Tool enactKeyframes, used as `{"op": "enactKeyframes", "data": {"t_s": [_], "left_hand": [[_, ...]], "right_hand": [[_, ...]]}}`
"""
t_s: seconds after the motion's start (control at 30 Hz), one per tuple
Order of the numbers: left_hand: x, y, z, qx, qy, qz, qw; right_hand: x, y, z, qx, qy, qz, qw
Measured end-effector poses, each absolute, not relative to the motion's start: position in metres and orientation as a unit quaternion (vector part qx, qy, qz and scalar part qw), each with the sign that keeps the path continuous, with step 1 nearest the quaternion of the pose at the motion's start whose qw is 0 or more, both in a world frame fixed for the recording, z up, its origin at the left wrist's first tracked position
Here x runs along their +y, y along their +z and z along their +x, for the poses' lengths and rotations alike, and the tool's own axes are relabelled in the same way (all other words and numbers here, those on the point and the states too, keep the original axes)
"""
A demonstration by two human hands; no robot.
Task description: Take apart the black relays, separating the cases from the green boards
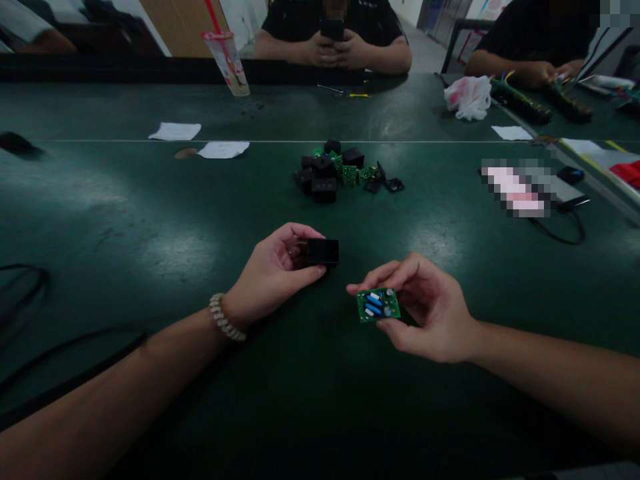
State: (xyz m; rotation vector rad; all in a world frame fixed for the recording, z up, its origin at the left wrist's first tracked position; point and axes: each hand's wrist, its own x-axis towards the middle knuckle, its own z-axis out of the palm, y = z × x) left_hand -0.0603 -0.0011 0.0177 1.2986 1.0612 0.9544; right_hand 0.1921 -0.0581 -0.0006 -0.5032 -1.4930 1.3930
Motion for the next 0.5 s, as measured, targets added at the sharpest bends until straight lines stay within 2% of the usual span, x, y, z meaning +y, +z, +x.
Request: {"op": "enactKeyframes", "data": {"t_s": [0.5], "left_hand": [[-0.0003,0.0155,-0.0619,0.444,0.404,0.560,0.570]], "right_hand": [[-0.0580,-0.0049,0.1972,-0.630,0.564,-0.243,0.475]]}}
